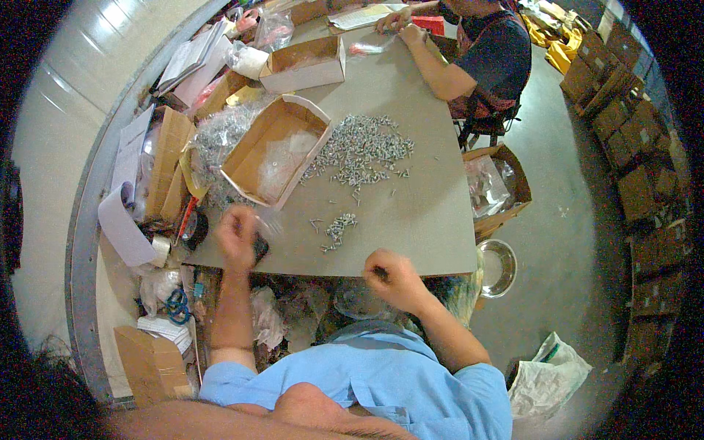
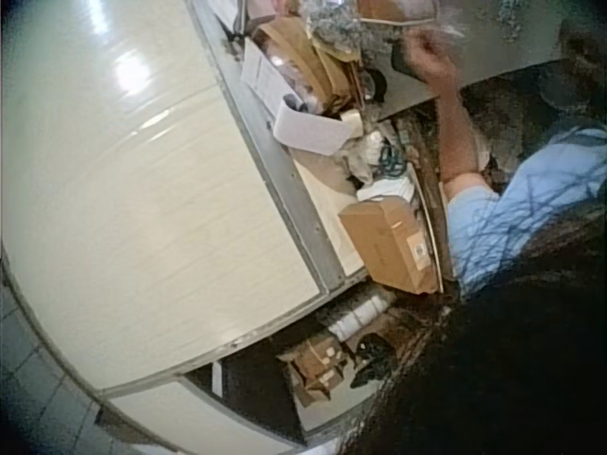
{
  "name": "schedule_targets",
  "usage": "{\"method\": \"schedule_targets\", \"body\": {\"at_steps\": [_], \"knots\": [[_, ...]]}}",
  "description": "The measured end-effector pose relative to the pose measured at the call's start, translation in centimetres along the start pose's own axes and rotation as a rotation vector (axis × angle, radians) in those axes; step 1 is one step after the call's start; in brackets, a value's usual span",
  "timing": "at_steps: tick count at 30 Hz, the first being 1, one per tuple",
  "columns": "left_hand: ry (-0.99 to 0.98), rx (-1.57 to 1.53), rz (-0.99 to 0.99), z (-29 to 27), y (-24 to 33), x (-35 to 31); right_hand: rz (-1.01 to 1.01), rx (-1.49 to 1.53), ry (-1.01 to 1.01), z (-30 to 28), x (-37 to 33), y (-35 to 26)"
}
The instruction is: The person sorts small metal components by hand into a plastic bag, taking them from a pile on the table and a cardboard box.
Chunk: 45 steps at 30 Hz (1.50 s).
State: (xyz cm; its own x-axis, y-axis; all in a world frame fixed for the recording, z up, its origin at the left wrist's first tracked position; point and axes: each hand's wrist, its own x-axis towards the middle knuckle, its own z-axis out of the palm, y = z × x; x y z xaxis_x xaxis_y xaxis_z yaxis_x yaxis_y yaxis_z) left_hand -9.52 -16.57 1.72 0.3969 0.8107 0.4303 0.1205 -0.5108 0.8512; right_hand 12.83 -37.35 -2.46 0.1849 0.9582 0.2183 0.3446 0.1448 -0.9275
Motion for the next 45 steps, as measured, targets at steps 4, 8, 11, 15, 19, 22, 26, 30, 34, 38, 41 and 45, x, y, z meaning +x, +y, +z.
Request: {"method": "schedule_targets", "body": {"at_steps": [4,8,11,15,19,22,26,30,34,38,41,45], "knots": [[0.393,0.18,0.247,-0.8,-0.7,8.7,0.14,-0.089,0.11,-0.3,-0.4,2.2],[-0.184,0.647,0.193,1.6,-4.2,13.0,0.068,-0.148,0.122,-0.1,-0.4,2.2],[-0.497,1.078,0.297,2.7,-10.3,13.4,0.029,-0.169,0.118,-0.1,-0.3,2.3],[-0.603,1.378,0.207,3.4,-11.7,14.8,0.022,-0.164,0.11,-0.3,-0.3,2.1],[-0.446,1.113,0.056,3.6,-8.5,15.4,0.045,-0.162,0.118,-0.5,-0.6,2.5],[-0.324,0.843,0.018,1.7,-8.7,15.7,0.077,-0.158,0.104,-0.5,-0.4,2.1],[-0.257,0.219,-0.301,0.4,-9.5,15.5,0.068,-0.16,0.1,-0.3,-0.3,1.9],[-0.234,-0.031,-0.29,0.6,-8.0,13.6,0.072,-0.164,0.111,-0.1,-0.2,2.4],[-0.237,-0.187,-0.33,1.6,-3.5,9.5,0.158,-0.221,0.078,-0.2,0.3,1.9],[-0.269,-0.238,-0.264,1.2,-2.2,5.8,0.129,-0.351,0.089,0.0,2.3,2.8],[-0.306,-0.272,-0.363,1.1,-0.6,3.0,0.042,-0.482,0.069,0.7,4.9,2.3],[-0.336,-0.17,-0.057,1.1,-1.6,-0.9,-0.154,-0.564,-0.024,2.4,8.2,3.3]]}}
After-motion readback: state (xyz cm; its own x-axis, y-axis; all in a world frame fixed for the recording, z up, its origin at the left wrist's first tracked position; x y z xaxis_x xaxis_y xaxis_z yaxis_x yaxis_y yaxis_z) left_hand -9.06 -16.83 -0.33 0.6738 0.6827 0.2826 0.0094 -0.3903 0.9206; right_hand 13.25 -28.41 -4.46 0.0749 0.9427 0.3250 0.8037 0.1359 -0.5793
